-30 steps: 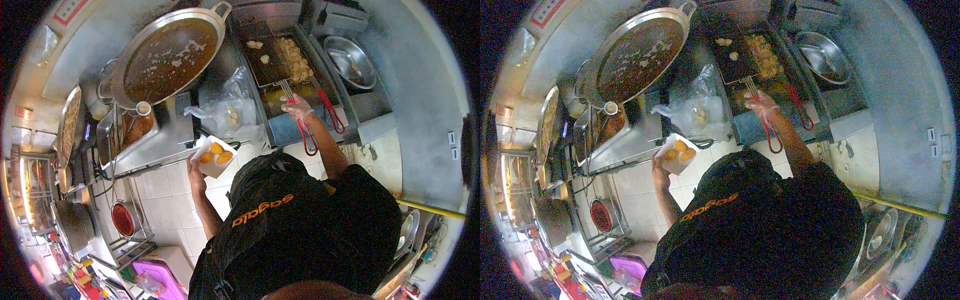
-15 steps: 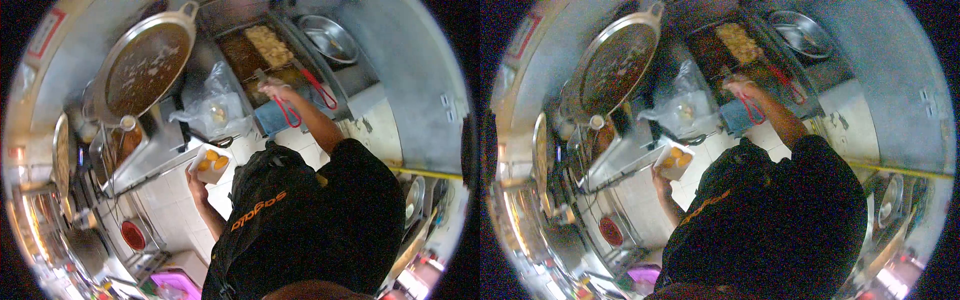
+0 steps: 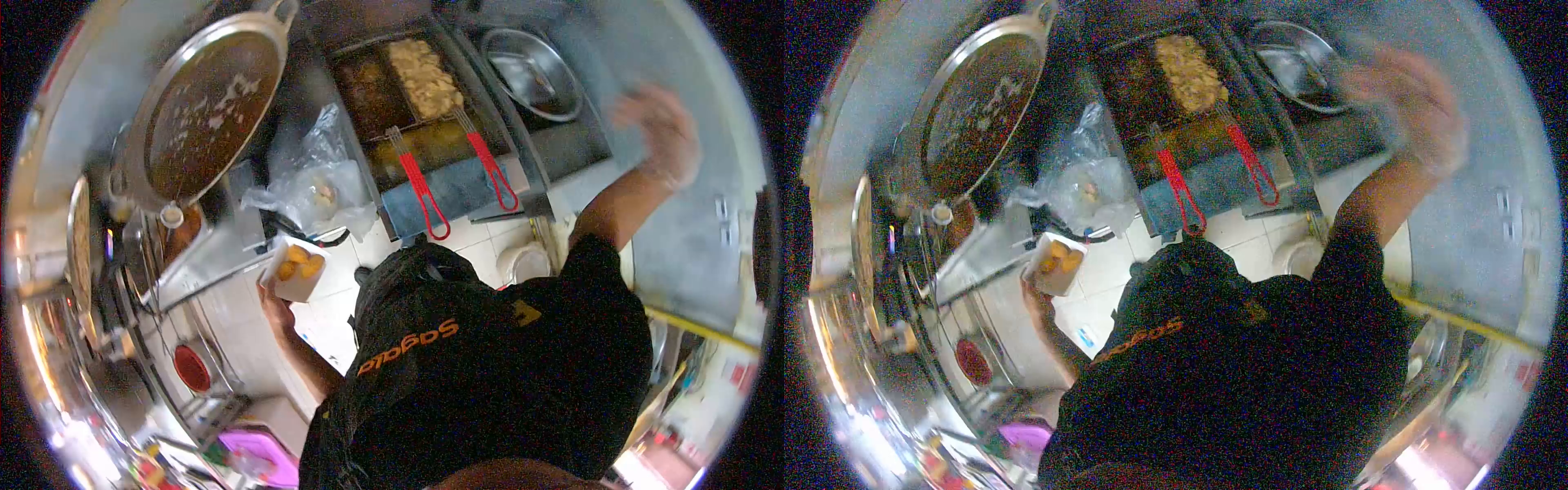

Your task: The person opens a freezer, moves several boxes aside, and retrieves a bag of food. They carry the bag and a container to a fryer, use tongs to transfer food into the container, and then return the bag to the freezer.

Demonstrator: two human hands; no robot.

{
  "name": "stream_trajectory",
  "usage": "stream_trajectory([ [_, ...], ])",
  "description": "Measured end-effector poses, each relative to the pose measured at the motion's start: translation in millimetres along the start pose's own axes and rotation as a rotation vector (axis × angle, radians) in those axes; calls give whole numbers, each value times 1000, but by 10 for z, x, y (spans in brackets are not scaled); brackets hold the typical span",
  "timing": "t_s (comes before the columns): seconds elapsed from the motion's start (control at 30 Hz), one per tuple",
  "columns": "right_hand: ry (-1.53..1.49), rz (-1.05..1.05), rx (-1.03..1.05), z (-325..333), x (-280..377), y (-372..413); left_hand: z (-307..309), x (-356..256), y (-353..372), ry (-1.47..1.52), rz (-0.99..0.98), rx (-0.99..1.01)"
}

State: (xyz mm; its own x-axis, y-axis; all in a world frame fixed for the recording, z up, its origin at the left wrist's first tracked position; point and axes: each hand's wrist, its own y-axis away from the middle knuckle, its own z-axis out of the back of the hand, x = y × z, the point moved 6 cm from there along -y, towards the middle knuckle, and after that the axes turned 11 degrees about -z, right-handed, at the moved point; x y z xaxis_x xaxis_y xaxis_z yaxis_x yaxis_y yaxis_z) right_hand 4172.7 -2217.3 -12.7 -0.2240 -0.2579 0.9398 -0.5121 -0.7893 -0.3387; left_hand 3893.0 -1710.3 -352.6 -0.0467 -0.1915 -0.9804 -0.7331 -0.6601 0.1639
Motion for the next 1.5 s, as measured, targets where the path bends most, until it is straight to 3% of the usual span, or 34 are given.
stream_trajectory([
  [0.1,-539,440,121,1344,-349,601,-17,-84,105,46,4,-104],
  [0.17,-680,364,-116,2072,-1107,878,-136,-325,240,15,-5,-123],
  [0.23,-626,27,-352,2452,-1394,553,-224,-335,297,32,-26,-126],
  [0.27,-593,-134,-460,2603,-1598,332,-183,-288,334,53,4,-239],
  [0.37,-434,-699,-869,2923,-2221,799,-162,-138,456,70,-73,-220],
  [0.4,-326,-988,-908,3891,-2868,1334,-176,-91,477,58,-86,-220],
  [0.47,-34,-1180,-804,3919,-2871,1272,-262,-85,504,71,-55,-269],
  [0.63,346,-1230,-789,4134,-2971,1018,-420,-119,552,71,-38,-266],
  [0.9,829,-1265,-658,3921,-3342,936,-429,-84,659,47,-73,-292],
  [1.0,1142,-1107,-645,3321,-3183,637,-369,-91,691,-1,-19,-302],
  [1.03,1083,-986,-635,2890,-3022,426,-328,-34,665,11,-45,-281],
  [1.1,659,-873,-448,1721,-2703,19,-315,-62,666,-32,-1,-310],
  [1.13,353,-850,-240,1030,-2598,-138,-301,-64,667,-56,21,-317],
  [1.2,206,-1014,166,-248,-2454,-291,-182,111,651,-7,16,-341],
  [1.3,-342,-991,495,-1819,-2869,-166,-116,94,729,85,-10,-329],
  [1.33,-589,-1144,475,-2247,-3367,17,-71,86,783,88,-12,-335],
  [1.4,-747,-1437,273,-2994,-3835,32,72,96,909,135,-31,-377],
  [1.5,-916,-1543,-252,-3408,-4567,-82,392,132,1221,140,-65,-419],
])
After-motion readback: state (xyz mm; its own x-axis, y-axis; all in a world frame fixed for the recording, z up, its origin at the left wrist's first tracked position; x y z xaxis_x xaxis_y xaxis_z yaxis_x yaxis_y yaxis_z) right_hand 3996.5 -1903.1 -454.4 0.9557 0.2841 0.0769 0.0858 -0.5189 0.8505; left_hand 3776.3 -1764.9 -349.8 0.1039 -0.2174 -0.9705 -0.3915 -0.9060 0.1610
